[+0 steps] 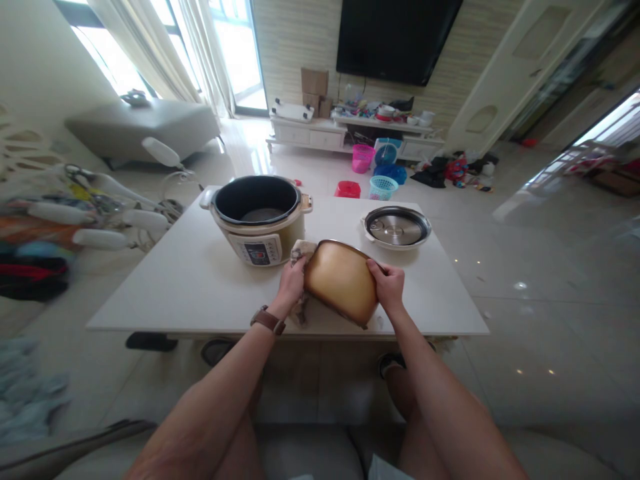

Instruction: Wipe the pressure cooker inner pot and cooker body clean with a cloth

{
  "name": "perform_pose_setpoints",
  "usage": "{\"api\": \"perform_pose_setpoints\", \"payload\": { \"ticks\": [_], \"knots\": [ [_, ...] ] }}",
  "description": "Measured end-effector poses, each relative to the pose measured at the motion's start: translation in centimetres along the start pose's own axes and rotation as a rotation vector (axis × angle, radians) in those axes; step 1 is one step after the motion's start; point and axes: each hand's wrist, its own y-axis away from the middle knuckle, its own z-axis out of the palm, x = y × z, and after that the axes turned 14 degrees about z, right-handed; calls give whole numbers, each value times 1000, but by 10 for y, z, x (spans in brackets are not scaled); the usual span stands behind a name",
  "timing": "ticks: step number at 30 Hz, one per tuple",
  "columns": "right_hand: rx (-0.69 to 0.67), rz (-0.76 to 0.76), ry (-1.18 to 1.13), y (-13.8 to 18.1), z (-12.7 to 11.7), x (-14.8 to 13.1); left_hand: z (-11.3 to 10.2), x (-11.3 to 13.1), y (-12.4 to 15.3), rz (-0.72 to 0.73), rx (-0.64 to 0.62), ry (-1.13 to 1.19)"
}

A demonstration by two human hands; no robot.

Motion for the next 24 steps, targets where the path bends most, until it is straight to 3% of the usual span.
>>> {"api": "perform_pose_setpoints", "payload": {
  "ticks": [2,6,12,15,19,24],
  "knots": [
    [-10,-13,17,-1,-1,-1,-1,-2,-2,-43,16,12],
    [-44,-62,133,-1,-6,-14,0,10,9,65,4,-18],
    [-15,-31,327,8,-12,-41,6,34,41,538,-197,-222],
    [13,0,313,9,-14,-38,7,36,46,645,-268,-277],
    [39,-14,221,4,-16,-24,11,27,36,519,-194,-154],
    [26,4,158,-1,-16,-16,14,6,16,60,-75,16]
  ]
}}
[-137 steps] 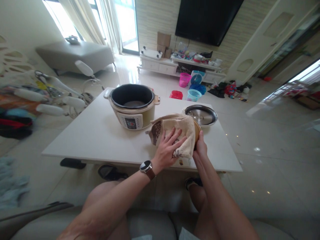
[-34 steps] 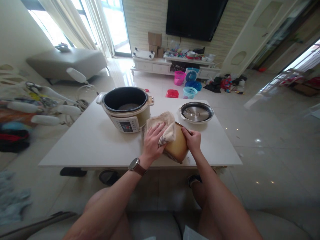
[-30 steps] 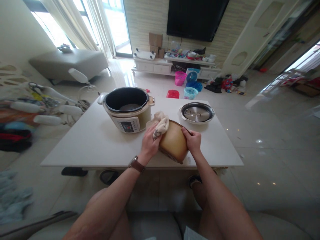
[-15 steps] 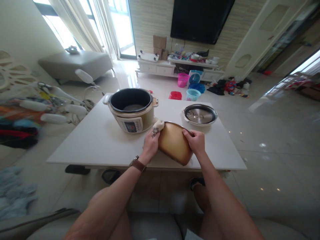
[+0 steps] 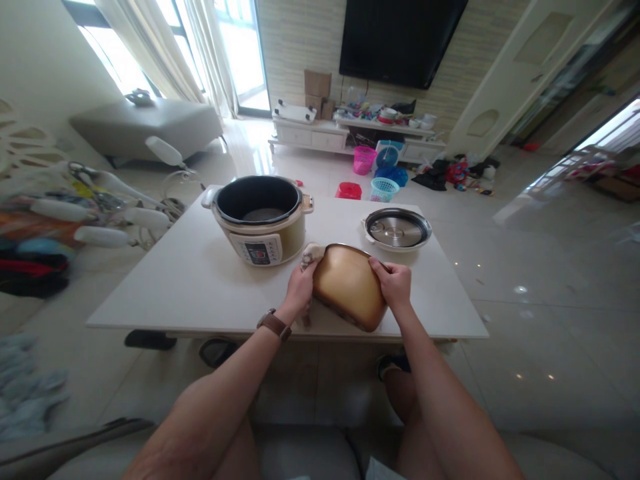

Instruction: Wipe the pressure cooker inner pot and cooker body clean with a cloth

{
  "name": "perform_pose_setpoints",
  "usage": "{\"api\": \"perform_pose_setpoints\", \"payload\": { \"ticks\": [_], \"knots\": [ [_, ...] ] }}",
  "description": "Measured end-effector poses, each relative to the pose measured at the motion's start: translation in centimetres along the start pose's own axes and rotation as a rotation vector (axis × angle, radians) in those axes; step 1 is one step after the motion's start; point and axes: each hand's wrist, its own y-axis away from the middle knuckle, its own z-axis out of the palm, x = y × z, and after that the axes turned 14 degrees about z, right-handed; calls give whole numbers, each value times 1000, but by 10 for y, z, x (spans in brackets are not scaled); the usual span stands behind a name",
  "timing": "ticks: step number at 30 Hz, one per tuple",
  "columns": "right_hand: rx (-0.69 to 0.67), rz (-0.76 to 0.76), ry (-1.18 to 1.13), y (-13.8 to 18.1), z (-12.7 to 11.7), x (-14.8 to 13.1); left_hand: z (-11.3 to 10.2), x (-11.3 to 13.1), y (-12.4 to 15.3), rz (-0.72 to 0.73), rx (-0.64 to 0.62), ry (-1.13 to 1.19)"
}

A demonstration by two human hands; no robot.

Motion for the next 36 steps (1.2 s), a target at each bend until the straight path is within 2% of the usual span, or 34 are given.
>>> {"api": "perform_pose_setpoints", "payload": {
  "ticks": [3,5,8,11,12,14,19,24,26,36],
  "knots": [
    [-13,-11,-1,0,0,0,-1,-7,-4,-150,7,33],
    [-18,-11,-2,0,1,0,-1,-6,-1,-109,23,24],
    [-14,8,-14,0,2,1,-2,5,8,163,-14,-29],
    [-9,20,-22,-1,3,2,-5,17,15,495,-182,-168],
    [-7,21,-23,-1,3,2,-6,19,17,558,-219,-214],
    [-3,19,-22,0,4,2,-6,22,18,590,-214,-261],
    [18,7,-10,2,7,-2,-3,14,10,416,-77,-129],
    [18,-7,-15,3,7,-2,-3,0,0,47,45,-35],
    [19,-5,-22,3,7,-1,-3,-3,-2,-32,60,-13],
    [5,8,-35,2,6,2,-2,-4,-1,-16,63,2]
  ]
}}
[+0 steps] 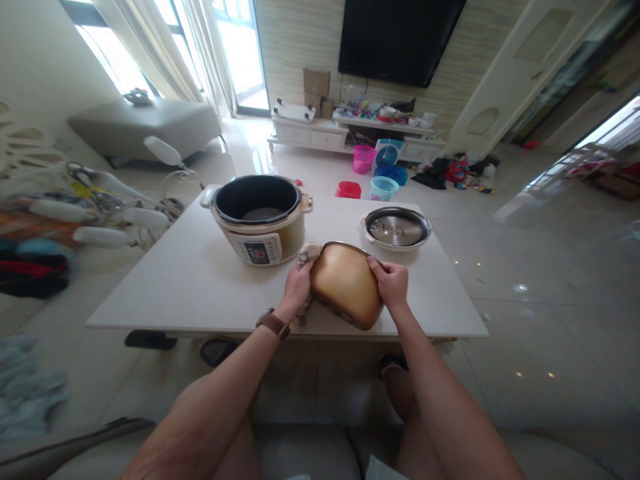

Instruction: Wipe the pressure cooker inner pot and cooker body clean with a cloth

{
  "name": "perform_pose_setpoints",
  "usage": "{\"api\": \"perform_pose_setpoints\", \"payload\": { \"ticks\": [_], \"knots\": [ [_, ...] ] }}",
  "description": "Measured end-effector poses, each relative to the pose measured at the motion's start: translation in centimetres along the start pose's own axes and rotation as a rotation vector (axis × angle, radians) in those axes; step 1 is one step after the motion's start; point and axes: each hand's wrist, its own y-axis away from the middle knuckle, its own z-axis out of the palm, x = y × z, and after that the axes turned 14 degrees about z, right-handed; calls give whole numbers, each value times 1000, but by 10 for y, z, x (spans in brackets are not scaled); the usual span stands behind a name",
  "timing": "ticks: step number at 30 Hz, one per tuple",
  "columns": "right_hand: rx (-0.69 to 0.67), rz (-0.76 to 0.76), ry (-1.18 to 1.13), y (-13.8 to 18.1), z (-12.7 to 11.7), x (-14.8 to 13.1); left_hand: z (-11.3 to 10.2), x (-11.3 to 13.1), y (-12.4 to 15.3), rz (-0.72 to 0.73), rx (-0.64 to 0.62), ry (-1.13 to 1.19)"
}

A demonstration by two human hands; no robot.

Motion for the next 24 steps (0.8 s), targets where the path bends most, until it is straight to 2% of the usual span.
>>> {"api": "perform_pose_setpoints", "payload": {
  "ticks": [4,10,12,14,21,24],
  "knots": [
    [4,-10,16,-1,1,2,-1,4,5,81,-19,-42],
    [7,1,10,1,4,1,-8,20,15,583,-201,-242],
    [16,7,6,2,6,0,-9,21,15,638,-223,-256],
    [26,9,13,2,6,0,-8,21,13,582,-190,-234],
    [33,-25,-27,7,10,3,-6,12,0,111,12,-62],
    [28,-46,-68,11,16,6,-11,11,-4,-1,76,-38]
  ]
}}
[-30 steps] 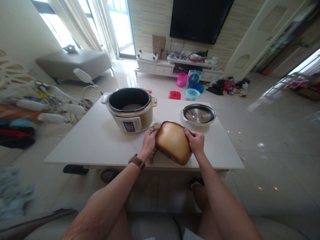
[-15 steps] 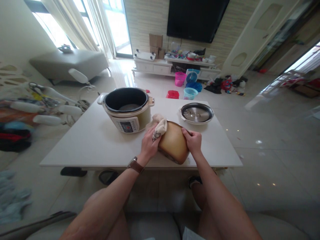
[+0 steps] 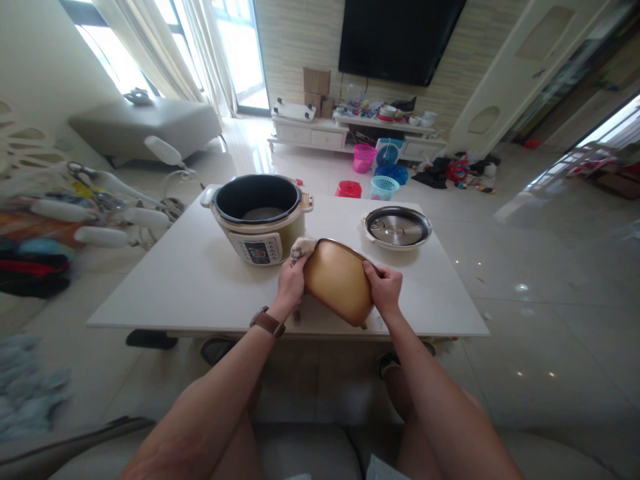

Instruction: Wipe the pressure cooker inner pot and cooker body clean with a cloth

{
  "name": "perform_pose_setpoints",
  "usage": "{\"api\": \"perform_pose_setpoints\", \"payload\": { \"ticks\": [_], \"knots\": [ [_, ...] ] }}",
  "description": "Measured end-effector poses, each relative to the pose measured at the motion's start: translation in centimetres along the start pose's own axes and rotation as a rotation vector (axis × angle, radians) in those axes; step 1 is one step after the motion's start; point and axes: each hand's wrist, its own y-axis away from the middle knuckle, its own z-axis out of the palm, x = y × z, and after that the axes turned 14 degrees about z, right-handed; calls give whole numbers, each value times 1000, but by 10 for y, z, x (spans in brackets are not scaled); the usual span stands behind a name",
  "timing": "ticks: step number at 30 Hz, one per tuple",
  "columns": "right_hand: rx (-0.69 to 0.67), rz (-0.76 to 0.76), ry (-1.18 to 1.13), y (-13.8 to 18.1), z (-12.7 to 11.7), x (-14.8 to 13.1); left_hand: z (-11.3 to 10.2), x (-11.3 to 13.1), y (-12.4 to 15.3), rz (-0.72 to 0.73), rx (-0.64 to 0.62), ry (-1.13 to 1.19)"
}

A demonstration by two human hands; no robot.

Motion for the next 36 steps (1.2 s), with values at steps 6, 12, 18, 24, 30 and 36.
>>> {"api": "perform_pose_setpoints", "payload": {
  "ticks": [6,12,18,24,30,36],
  "knots": [
    [0,-58,74,-1,6,-1,-7,1,-3,88,-15,-34],
    [1,-104,169,-2,-2,-17,-3,5,4,162,-52,-63],
    [14,-23,159,-6,-7,-21,4,11,14,222,-89,-42],
    [-8,0,70,-12,-9,-9,6,5,11,199,-86,21],
    [-35,0,-11,-12,-9,0,5,-8,-3,-90,-24,78],
    [-54,-13,-1,-11,-4,2,2,-7,-5,-107,-1,60]
  ]
}}
